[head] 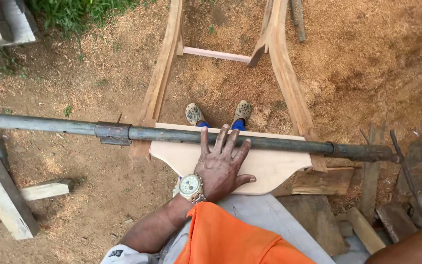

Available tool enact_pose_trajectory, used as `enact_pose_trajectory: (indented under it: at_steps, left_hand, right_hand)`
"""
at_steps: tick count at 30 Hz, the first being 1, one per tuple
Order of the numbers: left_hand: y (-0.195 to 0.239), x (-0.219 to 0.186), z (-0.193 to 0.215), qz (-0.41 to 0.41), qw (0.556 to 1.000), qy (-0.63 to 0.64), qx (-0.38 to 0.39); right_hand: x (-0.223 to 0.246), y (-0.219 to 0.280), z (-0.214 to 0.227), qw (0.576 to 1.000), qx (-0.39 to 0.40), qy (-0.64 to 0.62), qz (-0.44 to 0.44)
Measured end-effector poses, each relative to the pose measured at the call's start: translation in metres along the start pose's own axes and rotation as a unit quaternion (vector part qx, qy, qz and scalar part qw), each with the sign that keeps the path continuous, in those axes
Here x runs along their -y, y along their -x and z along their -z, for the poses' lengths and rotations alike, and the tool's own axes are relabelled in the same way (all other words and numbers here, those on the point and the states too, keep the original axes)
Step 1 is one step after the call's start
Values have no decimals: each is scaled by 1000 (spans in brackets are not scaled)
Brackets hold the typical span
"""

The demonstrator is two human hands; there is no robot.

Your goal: The person positions a long pipe clamp across a curved wooden chair component resting on a work stand and tightens the clamp by hand. They then walk to a workbench, take nails from a container, and hammer nails into a wooden block brace on the chair frame.

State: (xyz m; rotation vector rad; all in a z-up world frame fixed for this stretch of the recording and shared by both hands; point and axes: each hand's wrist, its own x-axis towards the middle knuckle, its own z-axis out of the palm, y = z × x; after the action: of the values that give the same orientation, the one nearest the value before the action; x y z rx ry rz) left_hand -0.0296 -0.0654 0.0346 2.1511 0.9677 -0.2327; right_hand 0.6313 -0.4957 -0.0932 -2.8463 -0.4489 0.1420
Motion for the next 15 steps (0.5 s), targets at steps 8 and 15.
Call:
enact_pose_trajectory:
  at_steps: [8,15]
  left_hand:
    - [-1,-38,1,-254,965,-63,0]
    - [10,-109,-52,-422,902,-66,55]
  right_hand:
    - [-72,401,-99,714,130,-626,-286]
    - [-13,532,-152,740,139,-529,-392]
